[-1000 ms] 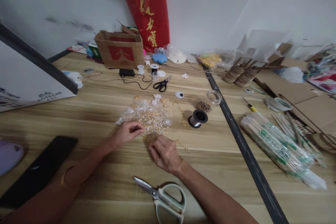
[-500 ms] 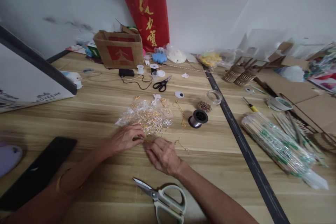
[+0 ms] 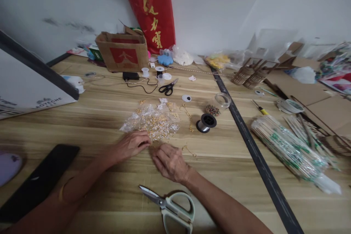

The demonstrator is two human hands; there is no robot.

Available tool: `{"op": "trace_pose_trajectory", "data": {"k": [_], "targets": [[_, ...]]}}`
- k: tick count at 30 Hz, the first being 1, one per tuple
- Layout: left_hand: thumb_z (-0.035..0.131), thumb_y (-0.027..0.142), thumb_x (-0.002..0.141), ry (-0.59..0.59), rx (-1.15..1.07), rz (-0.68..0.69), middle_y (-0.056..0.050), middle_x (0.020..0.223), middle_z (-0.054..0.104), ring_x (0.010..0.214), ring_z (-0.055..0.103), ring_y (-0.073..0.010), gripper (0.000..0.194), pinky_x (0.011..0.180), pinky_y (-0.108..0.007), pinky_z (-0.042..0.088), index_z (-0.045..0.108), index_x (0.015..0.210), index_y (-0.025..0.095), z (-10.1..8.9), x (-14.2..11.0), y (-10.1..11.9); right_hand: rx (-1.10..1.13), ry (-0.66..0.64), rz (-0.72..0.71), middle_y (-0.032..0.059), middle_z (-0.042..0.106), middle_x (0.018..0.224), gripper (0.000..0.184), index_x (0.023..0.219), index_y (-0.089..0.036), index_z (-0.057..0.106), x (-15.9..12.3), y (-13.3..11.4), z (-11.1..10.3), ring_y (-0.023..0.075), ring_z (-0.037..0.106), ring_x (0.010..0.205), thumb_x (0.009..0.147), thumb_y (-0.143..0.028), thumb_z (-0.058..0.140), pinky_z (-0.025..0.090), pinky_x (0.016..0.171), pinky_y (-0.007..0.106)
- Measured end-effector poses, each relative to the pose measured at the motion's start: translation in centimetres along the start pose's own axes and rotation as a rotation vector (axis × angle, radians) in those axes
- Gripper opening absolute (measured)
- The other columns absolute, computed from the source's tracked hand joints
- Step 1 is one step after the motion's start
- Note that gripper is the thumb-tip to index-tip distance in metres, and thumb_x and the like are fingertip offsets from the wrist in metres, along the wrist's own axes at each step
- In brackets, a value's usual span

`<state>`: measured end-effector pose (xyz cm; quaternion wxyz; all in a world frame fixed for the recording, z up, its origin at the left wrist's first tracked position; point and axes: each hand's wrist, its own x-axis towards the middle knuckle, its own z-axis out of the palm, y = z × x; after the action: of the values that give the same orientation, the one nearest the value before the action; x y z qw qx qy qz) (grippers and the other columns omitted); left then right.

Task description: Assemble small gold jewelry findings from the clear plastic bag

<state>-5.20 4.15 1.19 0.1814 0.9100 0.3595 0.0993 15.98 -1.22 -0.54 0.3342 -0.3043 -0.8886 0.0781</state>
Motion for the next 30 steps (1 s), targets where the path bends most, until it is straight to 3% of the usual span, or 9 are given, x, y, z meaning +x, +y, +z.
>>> {"op": "trace_pose_trajectory", "data": {"k": [10,25,30], "targets": [[0.054,0.013,0.086,0.089,-0.125,-0.043,-0.003,0.079,0.064,0.078,0.057,-0.0163,0.014,0.073,-0.026,0.041,0.064,0.078,0.016,0.10,0.27,-0.39,0.008,0.006,0.042,0.0044,0.058,0.075,0.012,0.088,-0.017,0.056,-0.16,0.18,0.11,0.0151,0.052,0.066,0.094,-0.019,0.046,0.041,0.057,0.026],[0.054,0.009,0.082,0.018,-0.064,0.011,-0.003,0.083,0.064,0.082,0.058,-0.0171,0.018,0.076,-0.027,0.043,0.068,0.088,0.018,0.14,0.11,-0.62,0.003,0.024,0.022,0.0038,0.057,0.074,0.011,0.090,-0.017,0.056,-0.01,0.20,0.11,0.0144,0.052,0.066,0.094,-0.018,0.046,0.040,0.057,0.026],[0.054,0.014,0.086,0.000,-0.021,0.029,-0.004,0.087,0.063,0.087,0.057,-0.0179,0.014,0.078,-0.028,0.042,0.067,0.088,0.018,-0.09,-0.03,-0.30,-0.002,0.007,0.024,0.0035,0.058,0.074,0.008,0.090,-0.017,0.055,-0.19,0.36,0.34,0.0148,0.051,0.066,0.093,-0.018,0.047,0.039,0.057,0.026]]}}
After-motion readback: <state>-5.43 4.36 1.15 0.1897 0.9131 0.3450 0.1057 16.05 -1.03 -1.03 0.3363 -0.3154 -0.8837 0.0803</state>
